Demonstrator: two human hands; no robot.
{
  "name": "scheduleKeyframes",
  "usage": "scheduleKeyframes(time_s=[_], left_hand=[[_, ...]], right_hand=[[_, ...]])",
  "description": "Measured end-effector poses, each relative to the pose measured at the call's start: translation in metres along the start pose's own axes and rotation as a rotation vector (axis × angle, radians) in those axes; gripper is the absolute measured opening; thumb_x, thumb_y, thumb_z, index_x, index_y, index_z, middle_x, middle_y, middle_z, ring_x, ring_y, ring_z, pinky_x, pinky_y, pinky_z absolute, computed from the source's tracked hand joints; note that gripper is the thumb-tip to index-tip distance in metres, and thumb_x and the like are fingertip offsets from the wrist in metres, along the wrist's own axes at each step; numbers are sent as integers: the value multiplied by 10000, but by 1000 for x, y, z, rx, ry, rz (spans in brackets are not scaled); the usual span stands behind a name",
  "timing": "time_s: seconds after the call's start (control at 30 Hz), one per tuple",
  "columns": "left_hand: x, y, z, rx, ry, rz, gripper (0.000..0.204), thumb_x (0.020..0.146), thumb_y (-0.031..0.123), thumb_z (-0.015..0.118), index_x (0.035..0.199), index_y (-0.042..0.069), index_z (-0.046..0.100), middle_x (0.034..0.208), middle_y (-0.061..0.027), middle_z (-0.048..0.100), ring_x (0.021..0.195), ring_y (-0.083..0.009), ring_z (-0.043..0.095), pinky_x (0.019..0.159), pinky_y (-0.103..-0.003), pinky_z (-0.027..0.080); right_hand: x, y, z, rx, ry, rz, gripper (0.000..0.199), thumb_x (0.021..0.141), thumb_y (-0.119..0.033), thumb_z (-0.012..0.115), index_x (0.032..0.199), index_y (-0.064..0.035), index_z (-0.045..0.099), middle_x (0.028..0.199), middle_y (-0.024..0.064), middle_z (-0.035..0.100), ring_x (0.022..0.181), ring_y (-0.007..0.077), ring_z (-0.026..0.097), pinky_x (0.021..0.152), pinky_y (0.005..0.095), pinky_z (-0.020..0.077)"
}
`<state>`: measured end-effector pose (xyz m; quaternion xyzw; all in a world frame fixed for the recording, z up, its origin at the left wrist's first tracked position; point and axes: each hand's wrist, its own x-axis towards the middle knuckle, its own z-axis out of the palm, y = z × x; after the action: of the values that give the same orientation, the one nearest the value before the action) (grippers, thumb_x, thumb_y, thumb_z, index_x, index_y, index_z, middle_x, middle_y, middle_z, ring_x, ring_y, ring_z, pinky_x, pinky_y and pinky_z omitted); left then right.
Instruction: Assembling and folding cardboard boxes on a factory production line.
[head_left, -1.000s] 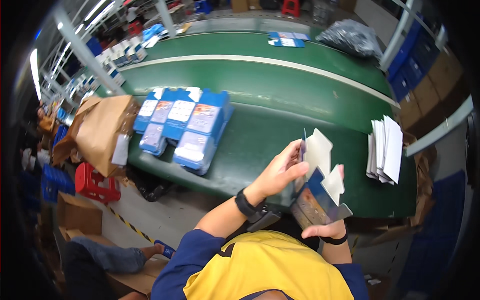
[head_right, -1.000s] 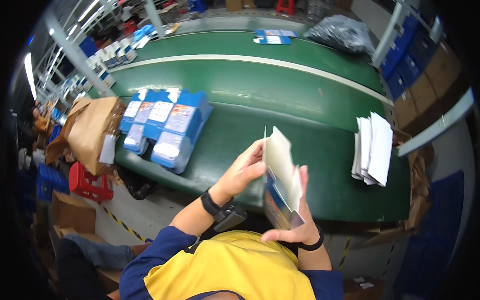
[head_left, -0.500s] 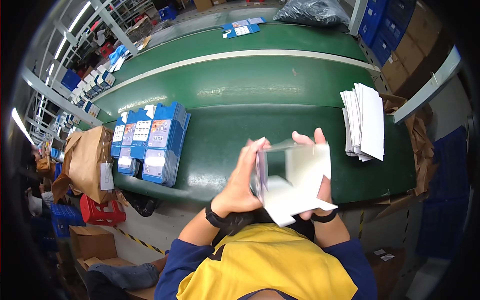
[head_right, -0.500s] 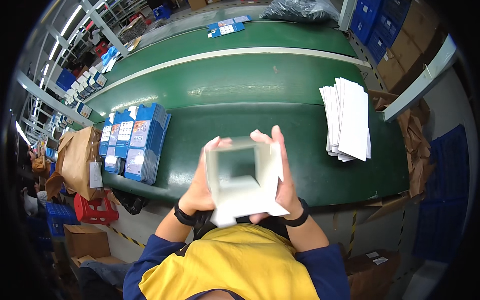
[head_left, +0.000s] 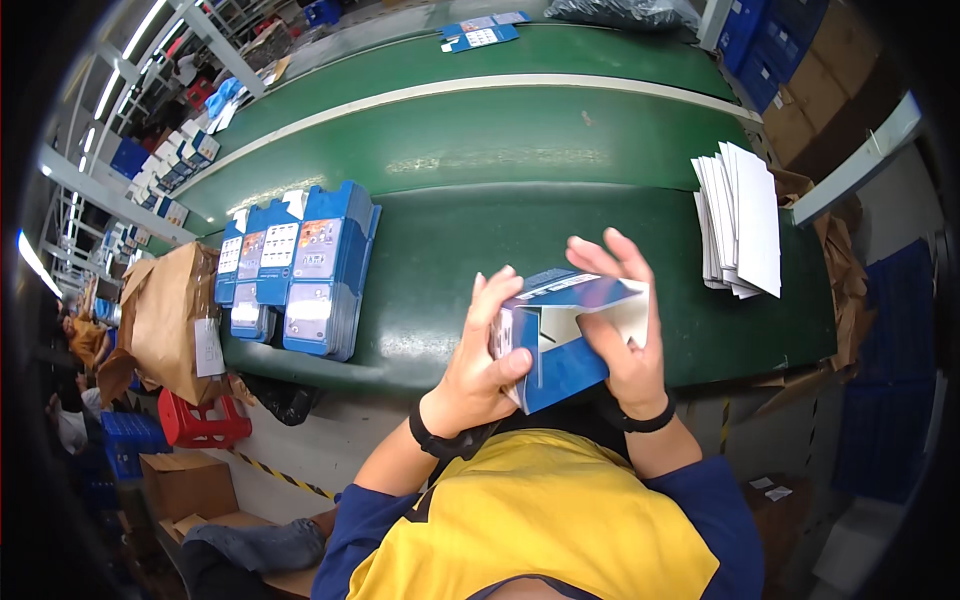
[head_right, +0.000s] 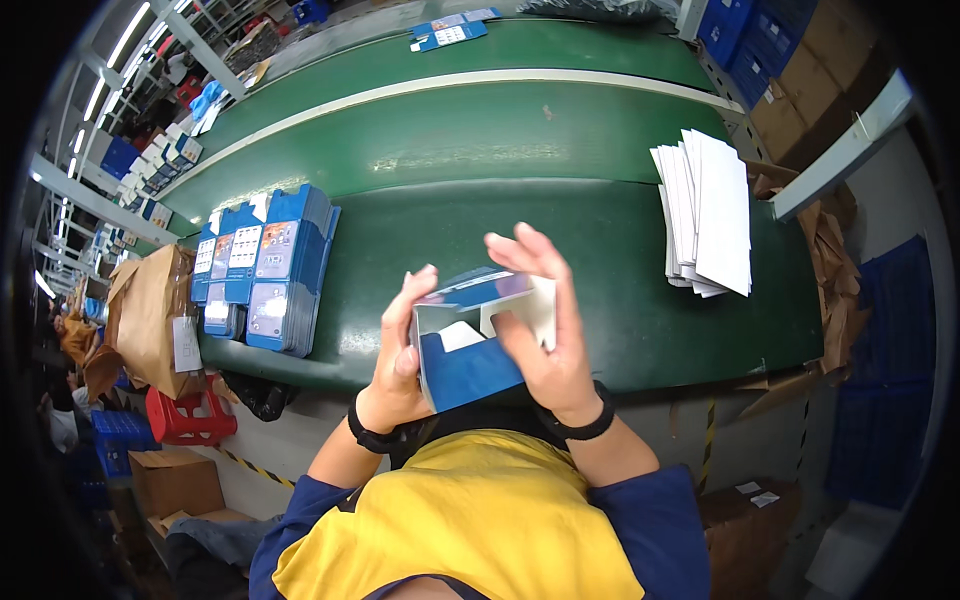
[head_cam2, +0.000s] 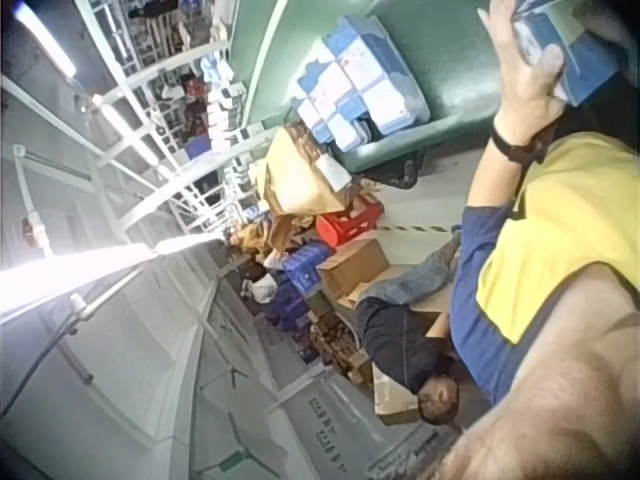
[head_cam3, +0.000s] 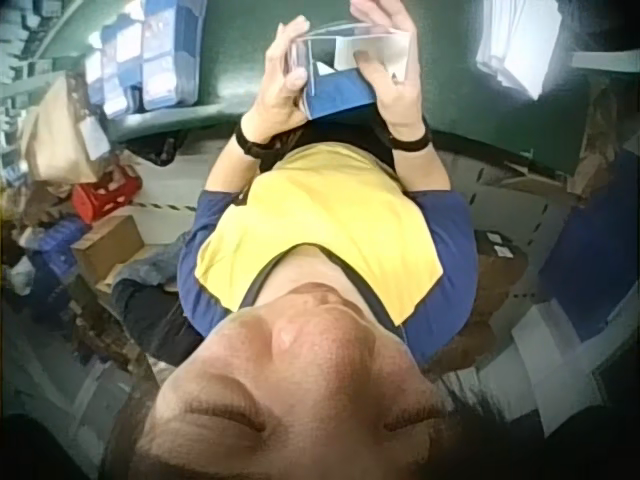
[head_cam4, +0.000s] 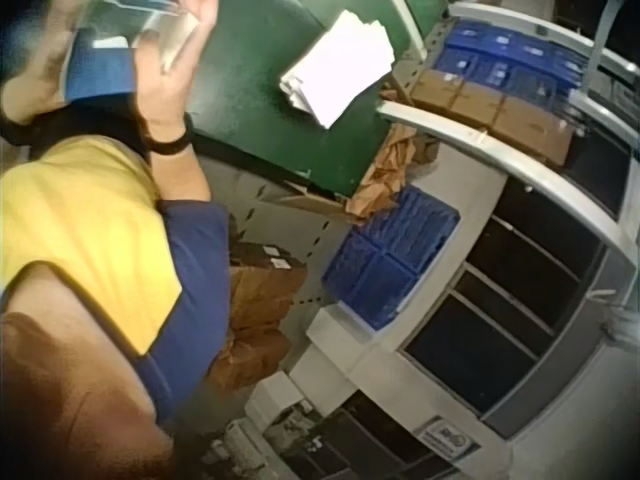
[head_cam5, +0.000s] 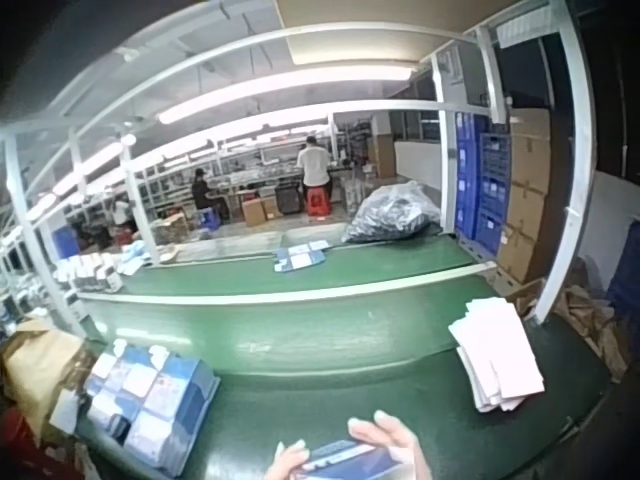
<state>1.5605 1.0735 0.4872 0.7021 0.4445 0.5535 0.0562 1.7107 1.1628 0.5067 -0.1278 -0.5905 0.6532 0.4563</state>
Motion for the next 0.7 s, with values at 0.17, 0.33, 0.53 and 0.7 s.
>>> scheduleKeyframes(time_s=[0.17,0.33,0.53,0.7], left_hand=[[-8,4,-9,-182,71,-171,388,640,135,742,951,193,517,1235,-239,366,1156,-449,400,965,-627,262],[-1,1,-13,86,-88,26,409,595,102,737,946,156,535,1204,-230,402,1124,-417,433,966,-610,282],[10,8,-11,76,-35,-30,372,539,35,704,872,124,564,1207,-223,407,1078,-428,457,943,-614,315],[7,4,-13,-4,-99,29,503,573,46,727,1001,174,494,1198,-209,422,1061,-402,476,951,-608,306]], right_hand=[[-4,1,7,460,-255,-57,955,748,-595,568,1397,-17,172,1432,202,185,1341,291,176,1081,395,113],[-4,5,-8,-43,-250,46,570,796,-220,647,1275,-22,410,1245,153,442,1240,255,347,1047,377,229],[-1,6,-11,-268,-309,-369,405,728,-148,699,1100,-104,544,1154,144,499,1201,334,382,1012,494,264],[-1,5,-12,-71,-288,-133,284,728,-257,730,885,-86,567,1120,150,534,1199,349,392,995,487,291]])
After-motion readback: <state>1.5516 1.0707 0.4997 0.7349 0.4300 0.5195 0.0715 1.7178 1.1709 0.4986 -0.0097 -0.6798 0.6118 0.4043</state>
